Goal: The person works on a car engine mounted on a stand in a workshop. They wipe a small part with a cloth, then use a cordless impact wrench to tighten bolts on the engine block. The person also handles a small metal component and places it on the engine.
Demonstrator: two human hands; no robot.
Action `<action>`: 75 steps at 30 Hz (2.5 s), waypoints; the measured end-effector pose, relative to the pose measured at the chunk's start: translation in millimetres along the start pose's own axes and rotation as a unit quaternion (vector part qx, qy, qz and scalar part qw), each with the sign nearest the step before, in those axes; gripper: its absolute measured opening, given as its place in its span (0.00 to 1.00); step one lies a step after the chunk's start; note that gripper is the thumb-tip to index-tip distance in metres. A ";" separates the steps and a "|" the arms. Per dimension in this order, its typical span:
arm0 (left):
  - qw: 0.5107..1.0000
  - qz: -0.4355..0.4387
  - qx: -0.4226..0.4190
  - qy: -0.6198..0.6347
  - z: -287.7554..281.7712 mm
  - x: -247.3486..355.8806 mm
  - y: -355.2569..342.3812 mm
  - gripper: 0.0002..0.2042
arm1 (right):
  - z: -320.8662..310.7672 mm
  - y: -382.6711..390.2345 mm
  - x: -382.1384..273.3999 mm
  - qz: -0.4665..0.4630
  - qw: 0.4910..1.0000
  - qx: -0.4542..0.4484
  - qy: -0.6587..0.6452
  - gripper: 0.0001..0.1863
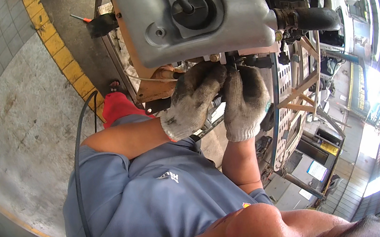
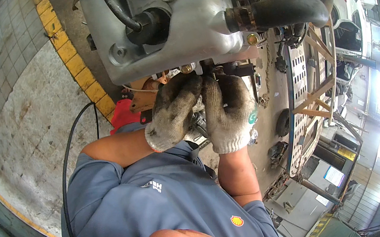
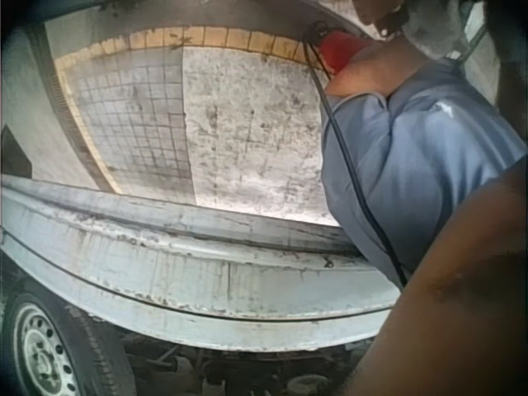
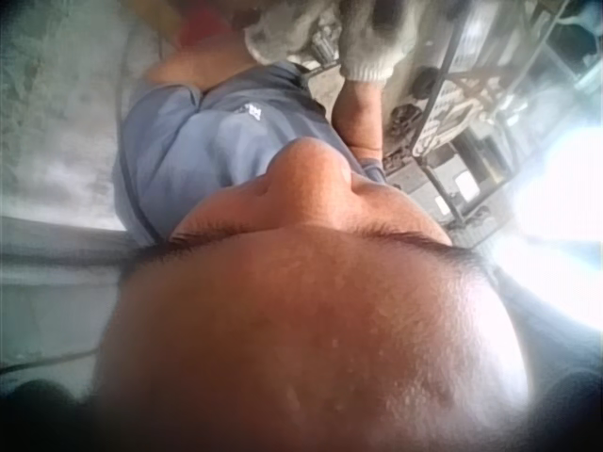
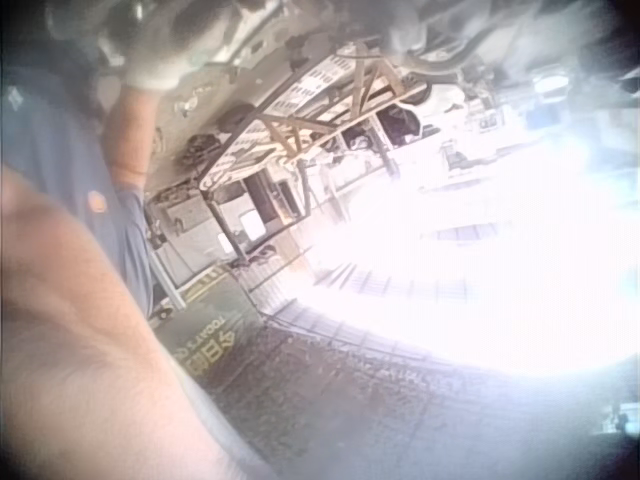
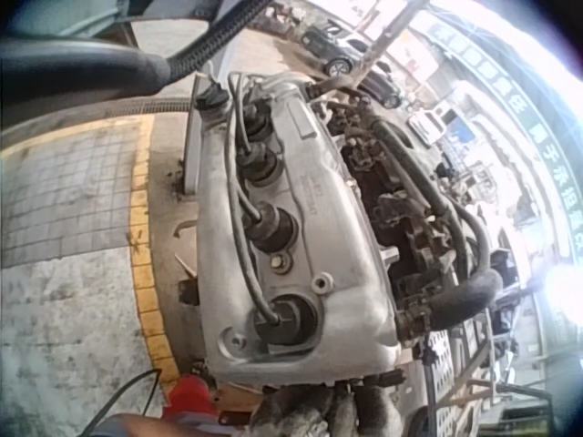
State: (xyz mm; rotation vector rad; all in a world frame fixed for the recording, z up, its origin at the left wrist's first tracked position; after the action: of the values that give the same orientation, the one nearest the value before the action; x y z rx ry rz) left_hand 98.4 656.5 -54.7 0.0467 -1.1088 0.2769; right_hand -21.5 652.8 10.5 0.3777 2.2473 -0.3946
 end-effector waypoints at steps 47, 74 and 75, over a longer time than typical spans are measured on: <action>0.992 -0.047 -0.050 0.109 5.2 -14.7 19.7 0.26 | -87.9 17.3 247.2 0.033 0.958 -0.119 0.260 0.22; 0.824 -0.349 0.094 -0.436 -21.0 -253.9 168.7 0.34 | 22.8 100.3 301.5 -0.147 0.952 -0.179 0.199 0.29; 0.824 -0.337 0.108 -0.442 -24.1 -267.3 174.4 0.33 | 22.9 105.4 316.5 -0.222 0.941 -0.119 0.226 0.29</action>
State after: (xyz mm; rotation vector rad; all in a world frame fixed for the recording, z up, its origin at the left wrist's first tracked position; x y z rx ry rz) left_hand -33.8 776.3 -320.5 0.8305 -1.8896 -0.3115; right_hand -164.6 783.6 -261.9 -0.1982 2.7983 -0.2771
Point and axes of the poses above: each hand's wrist, its own y-axis away from the middle knuckle, its own z-axis out of the palm, x = y × z, the point moved 8 cm from there along -y, towards the middle knuckle, and after that the axes turned 13 degrees about x, right-handed, at the moved point
